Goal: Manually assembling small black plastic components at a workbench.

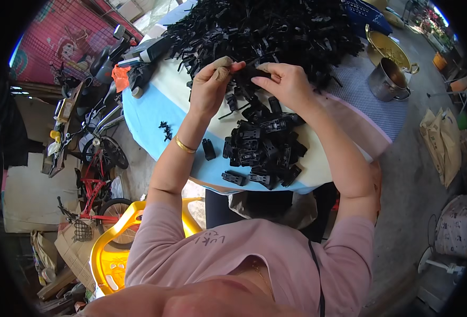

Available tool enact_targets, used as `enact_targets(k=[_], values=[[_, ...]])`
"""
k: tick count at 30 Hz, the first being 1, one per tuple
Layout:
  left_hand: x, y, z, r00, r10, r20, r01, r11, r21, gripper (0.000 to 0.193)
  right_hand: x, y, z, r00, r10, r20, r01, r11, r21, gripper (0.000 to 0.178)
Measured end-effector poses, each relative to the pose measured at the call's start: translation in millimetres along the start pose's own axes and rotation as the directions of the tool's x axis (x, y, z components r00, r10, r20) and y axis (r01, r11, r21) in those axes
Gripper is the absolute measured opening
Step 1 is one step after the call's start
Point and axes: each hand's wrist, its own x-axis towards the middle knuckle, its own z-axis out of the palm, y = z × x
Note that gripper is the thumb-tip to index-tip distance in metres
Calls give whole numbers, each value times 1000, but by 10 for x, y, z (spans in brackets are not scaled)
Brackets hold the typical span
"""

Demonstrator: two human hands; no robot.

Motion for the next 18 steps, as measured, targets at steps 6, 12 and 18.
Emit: enact_targets(k=[6, 12, 18], values=[[-28, 100, 234, 828, 557, 69, -80, -5, 997, 71, 36, 3, -145, 827, -399, -396, 288, 906, -310, 29], [-86, 181, 274, 906, 274, 322, -389, 239, 890, 80, -36, -94, -121, 778, -607, -162, 474, 737, -482, 33], [-170, 308, 298, 958, -63, 280, -223, 450, 865, 84, -104, -167, -44, 752, -656, 65, 583, 618, -527, 31]])
